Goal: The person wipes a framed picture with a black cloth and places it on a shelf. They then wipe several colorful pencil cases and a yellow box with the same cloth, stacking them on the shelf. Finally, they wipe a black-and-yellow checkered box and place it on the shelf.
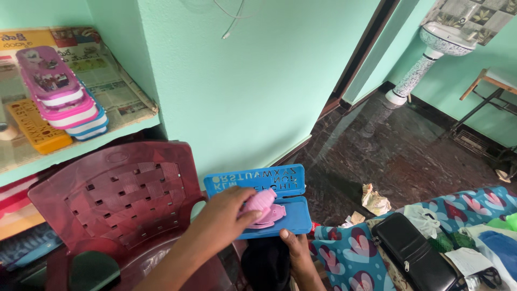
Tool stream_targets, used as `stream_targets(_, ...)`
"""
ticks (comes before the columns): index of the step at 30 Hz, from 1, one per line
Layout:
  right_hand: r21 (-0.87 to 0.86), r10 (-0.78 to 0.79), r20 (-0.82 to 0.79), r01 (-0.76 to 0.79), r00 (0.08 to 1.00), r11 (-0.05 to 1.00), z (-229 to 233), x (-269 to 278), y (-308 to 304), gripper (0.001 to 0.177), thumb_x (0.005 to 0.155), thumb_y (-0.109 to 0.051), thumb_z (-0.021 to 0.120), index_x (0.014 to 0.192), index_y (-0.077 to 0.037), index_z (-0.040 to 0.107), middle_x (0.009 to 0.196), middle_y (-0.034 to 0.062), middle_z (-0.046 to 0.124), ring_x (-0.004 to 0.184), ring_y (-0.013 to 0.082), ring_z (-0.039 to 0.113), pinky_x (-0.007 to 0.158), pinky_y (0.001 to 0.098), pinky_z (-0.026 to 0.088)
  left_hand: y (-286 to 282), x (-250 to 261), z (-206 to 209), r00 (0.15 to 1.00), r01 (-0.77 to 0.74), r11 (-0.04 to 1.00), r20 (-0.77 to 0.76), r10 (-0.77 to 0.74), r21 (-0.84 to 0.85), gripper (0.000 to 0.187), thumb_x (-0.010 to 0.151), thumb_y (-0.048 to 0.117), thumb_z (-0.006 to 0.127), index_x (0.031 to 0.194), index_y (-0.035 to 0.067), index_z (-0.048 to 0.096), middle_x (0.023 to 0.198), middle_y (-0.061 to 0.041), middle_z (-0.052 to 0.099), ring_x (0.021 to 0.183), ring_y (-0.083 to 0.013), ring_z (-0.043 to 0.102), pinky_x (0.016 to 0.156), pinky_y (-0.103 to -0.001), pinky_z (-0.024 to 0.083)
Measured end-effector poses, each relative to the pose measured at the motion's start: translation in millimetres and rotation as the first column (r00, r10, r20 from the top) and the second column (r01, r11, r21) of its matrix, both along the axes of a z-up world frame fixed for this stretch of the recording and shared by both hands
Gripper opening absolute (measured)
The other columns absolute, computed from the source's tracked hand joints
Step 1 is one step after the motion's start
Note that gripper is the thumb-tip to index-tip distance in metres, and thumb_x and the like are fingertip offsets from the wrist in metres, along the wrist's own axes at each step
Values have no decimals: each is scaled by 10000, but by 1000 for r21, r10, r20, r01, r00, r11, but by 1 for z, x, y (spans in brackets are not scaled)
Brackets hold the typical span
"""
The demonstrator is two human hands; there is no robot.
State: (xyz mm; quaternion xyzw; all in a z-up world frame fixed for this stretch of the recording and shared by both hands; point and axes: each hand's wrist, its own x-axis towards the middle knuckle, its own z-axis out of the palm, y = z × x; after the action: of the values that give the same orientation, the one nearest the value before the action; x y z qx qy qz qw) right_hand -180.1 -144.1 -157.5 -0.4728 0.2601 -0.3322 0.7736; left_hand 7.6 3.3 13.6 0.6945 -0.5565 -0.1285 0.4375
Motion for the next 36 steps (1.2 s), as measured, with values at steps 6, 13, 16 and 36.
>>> stream_targets(6, -33, 10, -14, -10, 1000, 999, 1, 2, 4, 980, 722, -387, 798, 1487, 48, 368, 1373, 252, 562, 1267, 355, 571, 1060, 479, 463, 1, -5, -6, 994, 95, 995, 52, -97, 31, 401, 817, 223, 777, 1173, 54, 699, 1084, -161, 706, 971, -357, 682, 835, -449, 523)
stream_targets(13, 11, 24, -32, -24, 999, 1000, 5, 0, 4, 1018, 700, -388, 787, 1492, 35, 307, 1360, 295, 533, 1270, 400, 568, 1038, 527, 491, 2, 2, -8, 981, 159, 987, 106, -162, 33, 376, 832, 149, 748, 1205, 105, 723, 1069, -100, 720, 1001, -308, 671, 867, -421, 513)
stream_targets(16, 20, 21, -56, -20, 998, 1000, 5, -1, 5, 1014, 702, -394, 779, 1488, 35, 303, 1348, 314, 528, 1271, 424, 569, 1031, 543, 502, 5, 2, -6, 970, 187, 982, 155, -189, 26, 361, 823, 130, 749, 1183, 117, 737, 1094, -80, 724, 1025, -312, 661, 879, -430, 509)
stream_targets(36, -104, 132, -96, -141, 987, 984, 6, -7, 12, 1023, 718, -445, 790, 1512, 14, 337, 1433, 215, 539, 1325, 319, 556, 1108, 456, 426, 11, -7, 3, 923, 306, 926, 167, -345, 221, 549, 823, 191, 787, 1340, 152, 605, 1332, -114, 529, 1239, -324, 507, 995, -433, 445)
